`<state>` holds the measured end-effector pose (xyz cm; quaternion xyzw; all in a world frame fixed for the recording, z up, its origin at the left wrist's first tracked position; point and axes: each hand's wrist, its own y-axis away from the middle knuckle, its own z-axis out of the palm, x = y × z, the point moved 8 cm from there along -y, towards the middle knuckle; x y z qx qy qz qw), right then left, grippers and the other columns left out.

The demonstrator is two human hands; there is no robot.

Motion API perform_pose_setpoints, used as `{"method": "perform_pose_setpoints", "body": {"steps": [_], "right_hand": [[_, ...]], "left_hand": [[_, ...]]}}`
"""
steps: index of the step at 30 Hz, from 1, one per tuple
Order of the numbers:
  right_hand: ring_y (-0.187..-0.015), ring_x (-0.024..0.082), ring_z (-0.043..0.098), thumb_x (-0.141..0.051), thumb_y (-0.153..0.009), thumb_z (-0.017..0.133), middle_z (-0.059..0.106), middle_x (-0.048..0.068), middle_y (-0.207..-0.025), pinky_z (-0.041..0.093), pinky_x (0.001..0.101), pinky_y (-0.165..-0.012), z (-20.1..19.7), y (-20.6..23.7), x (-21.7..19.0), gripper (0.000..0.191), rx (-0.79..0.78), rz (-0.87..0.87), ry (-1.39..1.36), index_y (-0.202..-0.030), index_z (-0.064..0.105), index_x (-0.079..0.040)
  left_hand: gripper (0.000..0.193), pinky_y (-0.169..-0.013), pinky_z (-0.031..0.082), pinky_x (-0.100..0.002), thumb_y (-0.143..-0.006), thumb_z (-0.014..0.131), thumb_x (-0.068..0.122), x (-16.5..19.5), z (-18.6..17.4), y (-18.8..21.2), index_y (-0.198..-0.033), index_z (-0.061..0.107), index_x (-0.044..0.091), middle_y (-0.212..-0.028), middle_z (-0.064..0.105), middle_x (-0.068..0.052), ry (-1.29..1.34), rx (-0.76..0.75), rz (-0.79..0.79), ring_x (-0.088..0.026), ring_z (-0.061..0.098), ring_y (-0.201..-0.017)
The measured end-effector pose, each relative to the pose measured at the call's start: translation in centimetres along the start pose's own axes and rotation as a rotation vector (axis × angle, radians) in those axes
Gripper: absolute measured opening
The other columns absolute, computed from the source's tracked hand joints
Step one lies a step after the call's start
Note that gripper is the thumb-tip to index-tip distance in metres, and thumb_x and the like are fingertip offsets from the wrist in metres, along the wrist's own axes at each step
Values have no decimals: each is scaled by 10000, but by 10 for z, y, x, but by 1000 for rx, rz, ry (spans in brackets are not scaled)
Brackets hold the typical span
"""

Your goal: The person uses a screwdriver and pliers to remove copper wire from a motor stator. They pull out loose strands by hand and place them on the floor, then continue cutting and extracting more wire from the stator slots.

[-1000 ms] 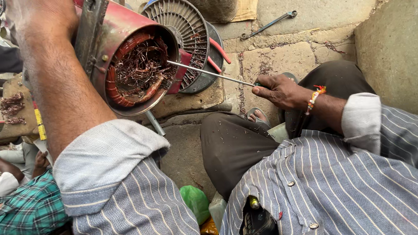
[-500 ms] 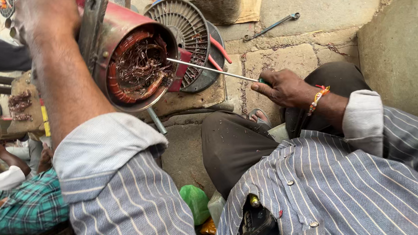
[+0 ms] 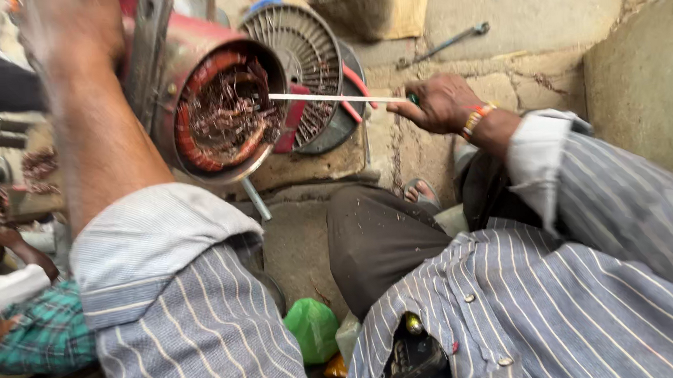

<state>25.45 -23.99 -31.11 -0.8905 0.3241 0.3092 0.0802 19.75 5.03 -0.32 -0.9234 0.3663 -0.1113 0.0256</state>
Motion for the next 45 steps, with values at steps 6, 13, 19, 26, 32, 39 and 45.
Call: {"method": "perform_pose_setpoints", "body": {"steps": [6,13,19,26,32,39,45], "right_hand": [[-717,424,671,-713,-914,541,671,243,-719,529,523,-710,-7,43,-6,696,-214,113,-47,-938,736,-45],[-852,460,669,-555,-987,589,707,259,-891,527,547,-792,55,12,0,534,-288,211,-251,-1002,763,-50],[-850,438,694,-371,-897,626,714,255,-901,556,522,-820,96,-14,-10,358,-315,198,-468,-1051,744,-69],[-796,414,713,-590,-976,572,712,240,-833,552,529,-790,90,18,20,553,-414,331,-384,-984,736,-63],[-703,339,686,-585,-930,650,697,182,-750,547,497,-657,-7,34,3,509,-283,276,-220,-962,722,-82],[-468,276,620,-601,-930,639,605,109,-526,512,458,-504,-81,77,-51,515,-166,62,-25,-892,652,-88],[-594,326,657,-515,-911,709,656,162,-675,521,465,-588,-16,49,-3,470,-78,49,-321,-999,681,-55]], "left_hand": [[777,-941,462,-602,-946,361,753,-3,-10,4,-1104,747,97,-1101,668,-215,-27,25,13,-379,653,-1085],[717,-823,490,-523,-934,466,711,19,8,-6,-974,752,54,-969,726,-213,11,80,117,-354,692,-925],[713,-803,492,-486,-966,442,665,26,32,-26,-963,755,25,-898,746,-198,53,42,210,-325,698,-850],[692,-745,509,-446,-884,510,685,-10,32,-41,-926,799,58,-887,755,-84,38,73,33,-214,700,-838],[670,-741,505,-457,-871,517,664,-23,30,-42,-899,797,57,-850,748,-116,30,82,39,-235,677,-784],[648,-719,520,-401,-914,560,656,-29,26,-37,-991,816,65,-864,773,-130,146,83,165,-218,695,-780],[596,-612,470,-428,-905,553,630,-43,31,-40,-957,808,94,-856,764,-85,200,52,115,-202,707,-765]]}}
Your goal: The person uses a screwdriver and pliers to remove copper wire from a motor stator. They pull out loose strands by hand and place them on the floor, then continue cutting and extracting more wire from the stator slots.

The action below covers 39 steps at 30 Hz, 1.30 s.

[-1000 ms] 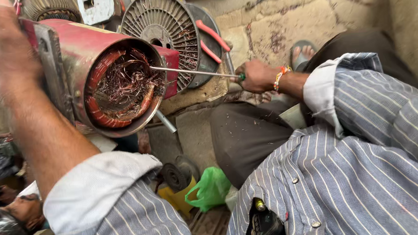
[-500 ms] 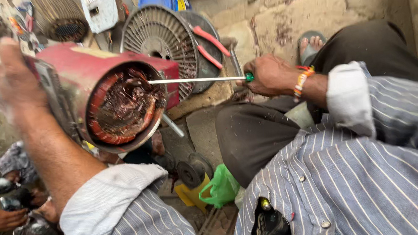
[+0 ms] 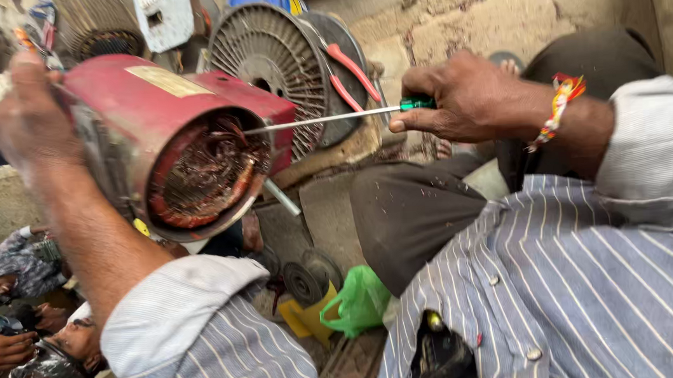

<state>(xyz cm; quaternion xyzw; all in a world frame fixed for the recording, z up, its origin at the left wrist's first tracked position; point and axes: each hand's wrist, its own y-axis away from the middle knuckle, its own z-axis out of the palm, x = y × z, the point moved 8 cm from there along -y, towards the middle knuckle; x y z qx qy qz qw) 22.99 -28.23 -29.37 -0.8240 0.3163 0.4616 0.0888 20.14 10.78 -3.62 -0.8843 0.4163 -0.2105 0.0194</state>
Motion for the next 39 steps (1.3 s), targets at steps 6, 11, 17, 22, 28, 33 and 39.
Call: {"method": "perform_pose_setpoints", "body": {"steps": [6,11,17,22,28,33,39], "right_hand": [[-830,311,717,-499,-817,781,733,179,-902,562,457,-740,20,-18,37,483,128,42,-202,-1041,727,-75],[-882,370,702,-529,-830,770,731,183,-929,548,465,-772,3,-11,18,493,153,63,-194,-1078,704,-108],[-834,365,726,-516,-851,717,720,177,-848,548,479,-752,-35,12,-36,464,113,42,-166,-1033,664,-93],[-735,360,708,-521,-892,704,684,157,-737,527,512,-708,-72,36,-86,420,118,108,78,-954,644,-110],[-646,385,659,-363,-889,695,668,122,-747,492,519,-534,-69,60,-133,437,140,-203,258,-1238,586,-124],[-584,354,652,-434,-994,632,630,143,-635,505,492,-577,-47,72,-83,353,159,-125,225,-928,599,-89],[-601,350,608,-447,-995,619,584,138,-658,462,473,-533,-52,90,-28,390,517,-340,227,-974,588,-59]], "left_hand": [[626,-812,528,-656,-1077,248,495,54,16,3,-1320,627,60,-1110,686,-305,-562,-78,422,-514,661,-968],[830,-1042,469,-525,-916,406,718,43,1,-2,-1256,705,23,-1294,665,-289,-228,-158,-172,-442,631,-1192],[793,-1041,424,-568,-871,414,722,42,-16,10,-1241,742,101,-1310,637,-268,-223,-122,-253,-409,572,-1243],[796,-1023,416,-572,-865,438,743,50,-14,6,-1255,715,107,-1291,612,-281,-254,-102,-188,-447,552,-1215],[686,-1059,456,-549,-892,440,616,71,-10,9,-1221,712,79,-1289,681,-224,-141,-139,27,-406,630,-1210],[592,-800,469,-524,-950,423,590,58,-6,17,-904,741,93,-969,717,-169,-220,-153,-66,-344,638,-901],[604,-718,422,-515,-987,513,606,69,-6,30,-829,706,56,-877,692,-179,-164,-60,27,-322,611,-807]]}}
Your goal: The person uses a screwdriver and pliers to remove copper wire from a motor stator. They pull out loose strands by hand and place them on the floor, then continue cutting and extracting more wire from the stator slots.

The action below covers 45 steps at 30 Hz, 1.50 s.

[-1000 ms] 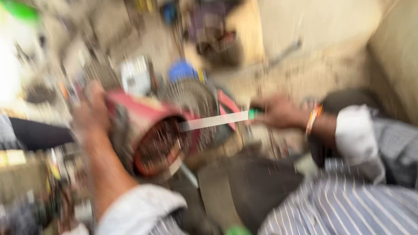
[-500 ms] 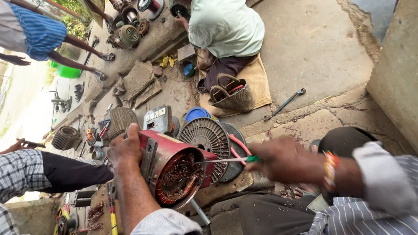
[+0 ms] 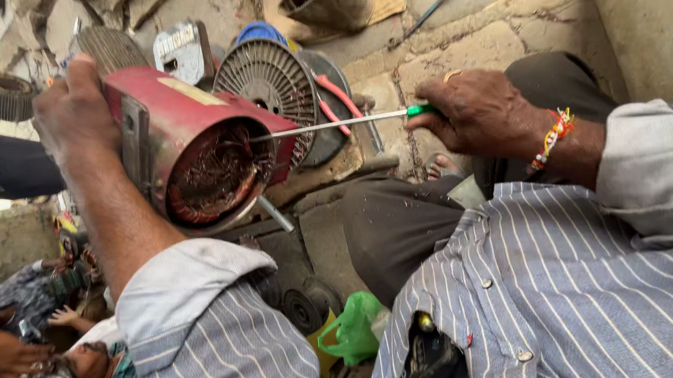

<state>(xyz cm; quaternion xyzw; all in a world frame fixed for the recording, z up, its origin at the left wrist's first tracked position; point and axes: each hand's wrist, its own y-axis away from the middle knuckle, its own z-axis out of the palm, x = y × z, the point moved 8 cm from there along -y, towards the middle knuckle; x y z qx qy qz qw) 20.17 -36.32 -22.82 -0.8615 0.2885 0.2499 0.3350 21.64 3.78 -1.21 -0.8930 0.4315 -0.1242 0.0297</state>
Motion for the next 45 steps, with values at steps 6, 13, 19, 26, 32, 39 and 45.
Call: {"method": "perform_pose_setpoints", "body": {"steps": [6,13,19,26,32,39,45], "right_hand": [[-526,241,455,-460,-1051,557,460,72,-630,411,443,-457,89,9,42,415,-217,219,35,-934,535,-62],[-654,328,584,-482,-1027,537,578,157,-753,469,499,-615,146,-12,29,433,-319,445,-184,-995,521,-51],[-727,349,673,-545,-999,551,661,193,-775,519,479,-688,183,-15,-18,490,-650,584,-431,-1130,559,-73],[-632,257,609,-588,-970,540,605,119,-696,506,468,-632,163,2,4,470,-763,752,-297,-1078,623,-137],[-441,179,444,-516,-1025,557,520,47,-543,412,389,-424,52,-36,7,421,-441,420,68,-887,626,-124],[-574,274,593,-423,-1018,621,586,91,-645,440,429,-460,-44,-62,-46,357,-164,49,344,-853,609,-108],[-518,316,648,-462,-1025,545,625,108,-668,499,436,-503,12,-14,7,321,-658,409,240,-1003,608,-148]], "left_hand": [[613,-767,451,-506,-944,513,603,10,1,3,-891,763,46,-932,728,-206,-8,2,-6,-322,644,-844],[580,-735,478,-475,-899,544,603,20,-2,6,-961,792,83,-929,745,-151,46,40,3,-271,661,-808],[550,-707,479,-468,-949,570,583,25,-3,4,-977,800,84,-902,749,-142,52,65,113,-253,658,-782],[559,-601,409,-493,-977,578,554,-1,2,-6,-868,782,44,-819,717,-148,3,72,84,-247,602,-687],[505,-609,488,-466,-912,556,559,-13,5,-12,-887,760,98,-849,723,-136,91,68,121,-220,666,-731],[566,-722,504,-519,-930,513,588,-30,12,-20,-893,732,67,-973,727,-185,15,-40,-52,-322,661,-835],[618,-821,471,-536,-925,478,629,-35,8,-20,-966,767,85,-1038,703,-206,-90,-28,-86,-331,639,-926]]}}
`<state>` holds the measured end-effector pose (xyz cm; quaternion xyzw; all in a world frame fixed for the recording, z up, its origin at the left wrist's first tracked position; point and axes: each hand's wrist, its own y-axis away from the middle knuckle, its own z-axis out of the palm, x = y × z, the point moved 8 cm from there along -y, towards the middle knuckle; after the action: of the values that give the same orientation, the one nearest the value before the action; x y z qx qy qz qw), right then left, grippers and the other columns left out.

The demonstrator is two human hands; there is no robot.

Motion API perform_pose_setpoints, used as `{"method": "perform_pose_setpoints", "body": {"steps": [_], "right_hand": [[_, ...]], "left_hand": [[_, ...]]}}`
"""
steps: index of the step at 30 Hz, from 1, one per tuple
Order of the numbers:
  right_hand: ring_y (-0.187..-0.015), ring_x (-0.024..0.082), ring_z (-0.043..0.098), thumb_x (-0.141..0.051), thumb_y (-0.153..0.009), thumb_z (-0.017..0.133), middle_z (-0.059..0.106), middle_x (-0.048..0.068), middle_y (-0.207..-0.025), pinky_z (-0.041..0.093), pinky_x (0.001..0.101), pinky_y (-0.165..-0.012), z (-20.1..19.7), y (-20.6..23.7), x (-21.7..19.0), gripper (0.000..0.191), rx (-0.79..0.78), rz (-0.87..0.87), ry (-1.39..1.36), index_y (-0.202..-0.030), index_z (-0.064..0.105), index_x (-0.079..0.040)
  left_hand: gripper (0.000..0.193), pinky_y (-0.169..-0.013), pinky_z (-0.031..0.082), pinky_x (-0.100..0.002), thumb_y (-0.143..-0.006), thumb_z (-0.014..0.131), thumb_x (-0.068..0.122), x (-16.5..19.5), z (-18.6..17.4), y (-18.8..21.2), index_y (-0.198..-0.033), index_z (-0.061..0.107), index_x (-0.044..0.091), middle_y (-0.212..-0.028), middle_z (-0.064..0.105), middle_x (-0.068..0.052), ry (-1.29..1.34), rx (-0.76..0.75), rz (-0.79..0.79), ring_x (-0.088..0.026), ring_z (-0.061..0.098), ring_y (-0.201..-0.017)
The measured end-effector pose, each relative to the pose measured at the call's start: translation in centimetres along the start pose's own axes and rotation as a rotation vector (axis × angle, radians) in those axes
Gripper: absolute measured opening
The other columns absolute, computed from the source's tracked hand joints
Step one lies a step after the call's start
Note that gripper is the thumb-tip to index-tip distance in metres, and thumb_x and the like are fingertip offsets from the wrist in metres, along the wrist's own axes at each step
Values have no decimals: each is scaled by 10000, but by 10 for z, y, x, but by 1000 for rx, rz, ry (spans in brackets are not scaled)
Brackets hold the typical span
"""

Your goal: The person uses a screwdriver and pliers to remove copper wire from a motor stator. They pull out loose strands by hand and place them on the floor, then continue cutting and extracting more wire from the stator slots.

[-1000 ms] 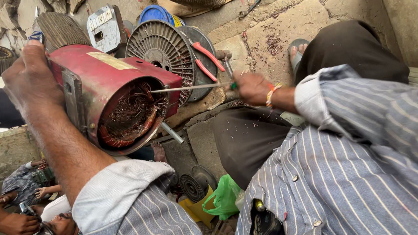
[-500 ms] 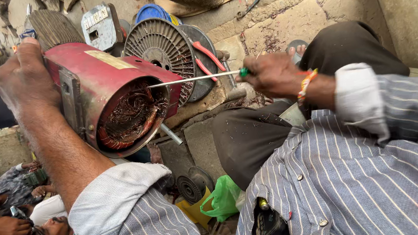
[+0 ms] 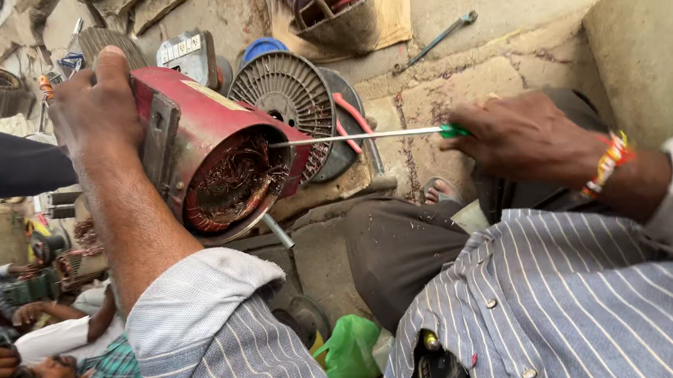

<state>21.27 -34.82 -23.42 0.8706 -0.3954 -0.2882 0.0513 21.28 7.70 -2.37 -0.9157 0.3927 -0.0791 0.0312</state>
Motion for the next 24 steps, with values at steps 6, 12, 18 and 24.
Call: {"method": "perform_pose_setpoints", "body": {"steps": [6,12,18,24], "right_hand": [[-621,352,658,-434,-924,655,641,161,-714,508,468,-553,3,27,9,289,362,-91,-176,-1007,668,-157],[-751,347,686,-436,-929,647,682,142,-784,528,476,-657,12,17,-9,299,330,-7,-198,-1017,662,-151],[-823,339,693,-457,-922,617,708,125,-858,536,476,-694,18,6,-8,332,399,-33,-121,-1052,662,-155],[-853,343,696,-474,-939,608,719,124,-889,534,473,-719,40,-19,-12,348,337,-6,-99,-1053,670,-151]], "left_hand": [[679,-970,432,-530,-956,392,604,-13,8,1,-1235,662,46,-1276,635,-226,8,-100,-93,-341,556,-1160],[829,-1124,355,-604,-975,347,714,-25,9,2,-1450,523,58,-1469,491,-263,28,-158,-151,-409,425,-1381],[948,-1117,255,-657,-981,290,778,-26,6,7,-1509,355,-6,-1529,311,-348,73,-157,-58,-504,269,-1425],[896,-1161,345,-580,-1014,239,712,-25,-10,14,-1484,457,-18,-1511,468,-299,-70,-184,-18,-452,436,-1414]]}}
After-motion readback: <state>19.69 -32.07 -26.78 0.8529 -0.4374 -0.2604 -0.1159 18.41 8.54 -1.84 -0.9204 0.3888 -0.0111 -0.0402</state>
